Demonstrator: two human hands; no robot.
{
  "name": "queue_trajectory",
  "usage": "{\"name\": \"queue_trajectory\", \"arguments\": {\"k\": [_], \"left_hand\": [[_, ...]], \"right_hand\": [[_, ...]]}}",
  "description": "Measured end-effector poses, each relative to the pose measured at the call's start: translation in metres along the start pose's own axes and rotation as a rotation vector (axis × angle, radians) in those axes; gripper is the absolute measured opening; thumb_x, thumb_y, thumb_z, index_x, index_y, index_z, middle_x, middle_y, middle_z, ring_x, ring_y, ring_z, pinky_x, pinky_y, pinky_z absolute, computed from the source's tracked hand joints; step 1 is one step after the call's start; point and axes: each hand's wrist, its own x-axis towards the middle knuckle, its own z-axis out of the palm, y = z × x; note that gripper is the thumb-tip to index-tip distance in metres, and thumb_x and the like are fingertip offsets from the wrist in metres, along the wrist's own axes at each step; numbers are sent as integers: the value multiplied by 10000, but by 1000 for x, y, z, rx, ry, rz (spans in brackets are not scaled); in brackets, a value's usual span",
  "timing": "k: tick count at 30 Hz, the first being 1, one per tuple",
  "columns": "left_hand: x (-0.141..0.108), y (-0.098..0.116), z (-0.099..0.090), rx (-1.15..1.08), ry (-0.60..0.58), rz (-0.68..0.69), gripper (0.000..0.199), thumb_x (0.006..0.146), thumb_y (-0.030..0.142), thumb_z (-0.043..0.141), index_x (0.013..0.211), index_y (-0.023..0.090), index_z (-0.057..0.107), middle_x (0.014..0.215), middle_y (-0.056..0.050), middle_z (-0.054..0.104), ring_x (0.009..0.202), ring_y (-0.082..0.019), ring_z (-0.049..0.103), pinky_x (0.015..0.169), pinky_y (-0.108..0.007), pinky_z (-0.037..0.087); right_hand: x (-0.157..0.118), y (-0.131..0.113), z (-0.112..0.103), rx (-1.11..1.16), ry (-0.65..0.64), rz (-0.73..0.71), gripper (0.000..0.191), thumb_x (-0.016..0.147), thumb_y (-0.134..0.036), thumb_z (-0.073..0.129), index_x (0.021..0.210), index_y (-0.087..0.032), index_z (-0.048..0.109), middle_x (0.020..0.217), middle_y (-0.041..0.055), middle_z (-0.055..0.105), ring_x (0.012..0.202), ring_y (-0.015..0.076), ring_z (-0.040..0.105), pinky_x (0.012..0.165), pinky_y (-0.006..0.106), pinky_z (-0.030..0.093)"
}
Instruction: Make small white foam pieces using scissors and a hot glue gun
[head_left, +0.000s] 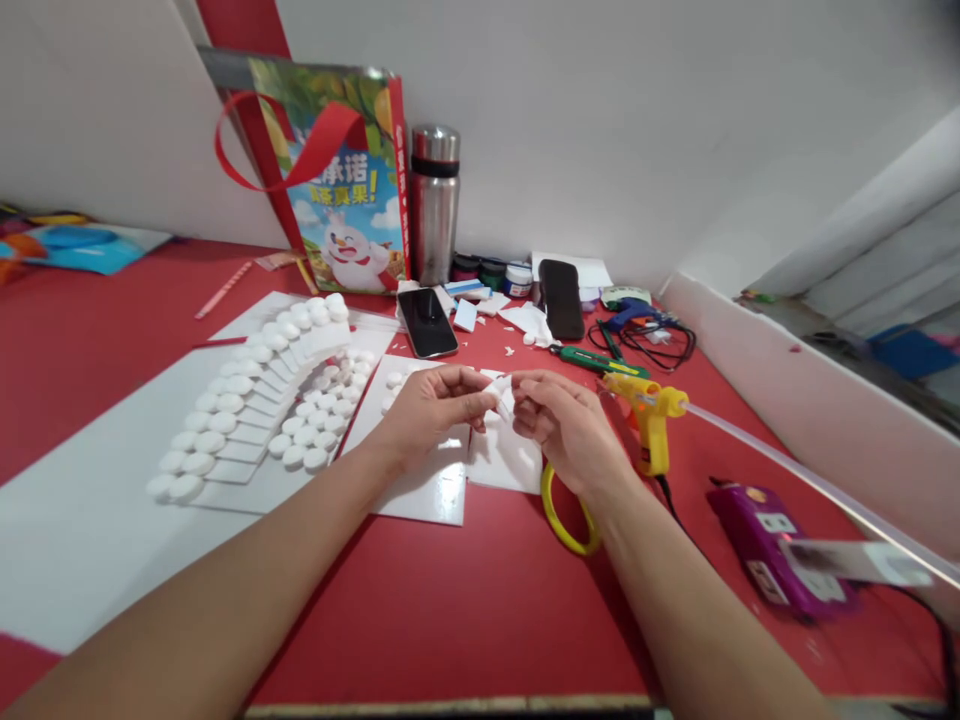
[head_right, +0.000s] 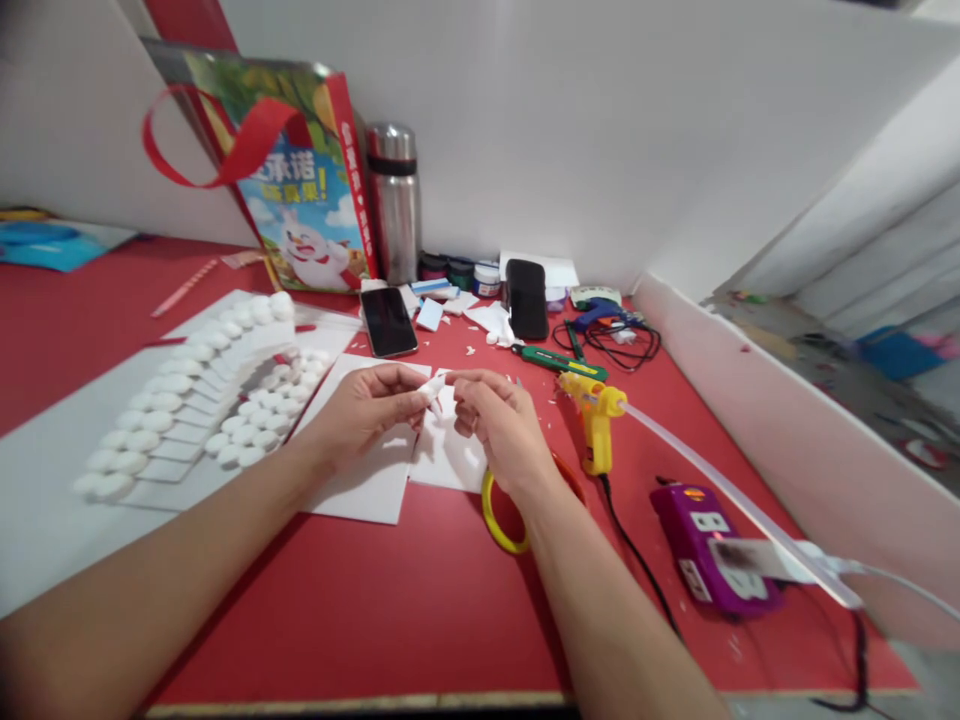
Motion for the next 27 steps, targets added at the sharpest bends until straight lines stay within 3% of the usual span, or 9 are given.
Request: {"name": "queue_trajectory", "arguments": {"k": [11, 17, 27], "left_hand": [[-2, -1, 4, 11, 28, -69, 277, 727, 281, 900, 884, 134, 727, 774, -19, 704, 603, -105, 639, 575, -233, 538], [-4, -2, 3, 26, 43, -73, 292, 728, 292, 893, 898, 137, 714, 764, -13, 689, 592, -125, 631, 529, -260, 547], [-1, -4, 0, 48, 13, -48, 275, 727, 283, 907, 889, 138, 739, 799, -15, 724, 622, -104, 659, 611, -242, 545]], "right_hand": [[-2, 6, -13, -56, -78, -62, 177, 746, -313, 782, 806, -147, 766, 632, -18, 559, 556, 76, 433, 553, 254, 301], [-5, 3, -11, -92, -59, -80, 182, 738, -305, 773, 835, -152, 772, 629, -25, 564, 554, 77, 439, 557, 257, 309], [-4, 3, -11, -176, -47, -78, 214, 708, -315, 810, 827, -155, 733, 595, -50, 556, 542, 75, 434, 560, 260, 314]]}}
